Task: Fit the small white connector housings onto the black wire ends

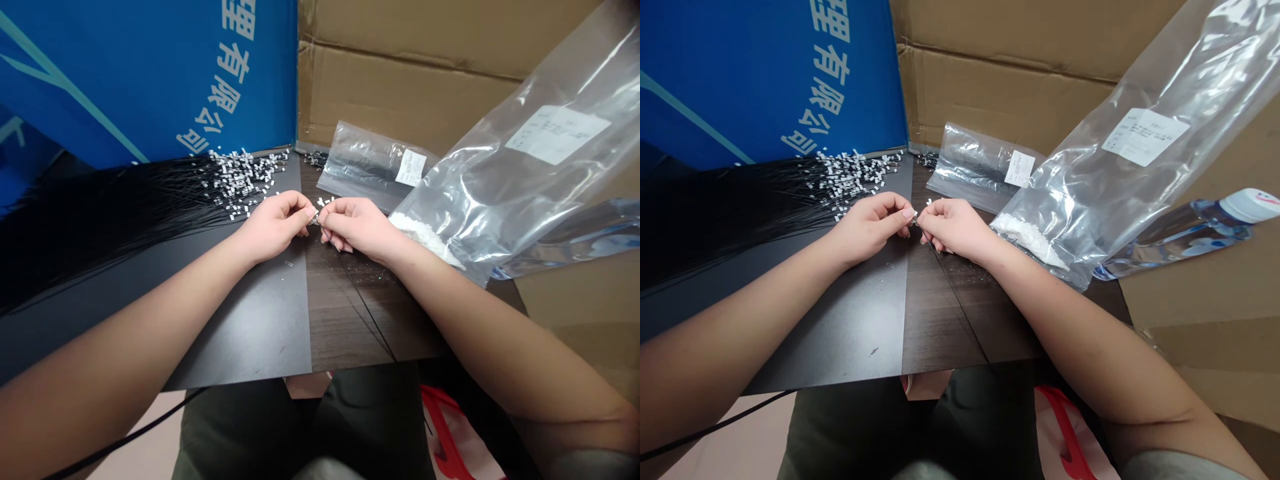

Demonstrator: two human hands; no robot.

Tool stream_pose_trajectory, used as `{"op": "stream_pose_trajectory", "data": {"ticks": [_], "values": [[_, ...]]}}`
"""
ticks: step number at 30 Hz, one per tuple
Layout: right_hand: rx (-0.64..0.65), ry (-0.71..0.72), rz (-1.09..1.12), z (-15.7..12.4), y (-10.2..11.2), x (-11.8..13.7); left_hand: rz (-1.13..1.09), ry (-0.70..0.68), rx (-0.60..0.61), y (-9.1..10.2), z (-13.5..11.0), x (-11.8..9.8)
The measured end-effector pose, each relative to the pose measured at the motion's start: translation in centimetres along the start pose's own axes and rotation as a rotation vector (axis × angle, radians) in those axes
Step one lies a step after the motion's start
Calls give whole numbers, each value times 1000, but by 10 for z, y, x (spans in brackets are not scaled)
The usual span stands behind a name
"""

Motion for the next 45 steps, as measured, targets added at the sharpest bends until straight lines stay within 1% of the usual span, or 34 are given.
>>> {"op": "stream_pose_trajectory", "data": {"ticks": [5, 12, 23, 32, 37, 41, 45], "values": [[-11, -3, 9, 0, 0, 0, -8, -7, 3, 0, 0, 0], [1, 62, -4, -1, 0, 2, 0, -21, 4, 0, 0, -1], [-16, 67, -31, -4, -4, 5, 9, -18, 0, -1, 1, -1], [-14, 55, 81, -2, -6, 0, 5, -45, 2, -1, 1, 2], [7, 11, 220, 2, -8, -3, -36, -66, 3, -1, 2, 3], [56, -7, 327, 5, -9, -4, -50, -93, 8, -1, 2, 3], [54, 2, 331, 4, -8, -5, -44, -93, 5, -1, 1, 2]]}}
Point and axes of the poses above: each hand's wrist, its own z-axis towards the middle knuckle, its own y-axis out of the back of the hand, x = y × z, the point moved 2 cm from there along z, towards the middle knuckle, and after that the axes turned 1 degree about -z, right-handed, at the moved point
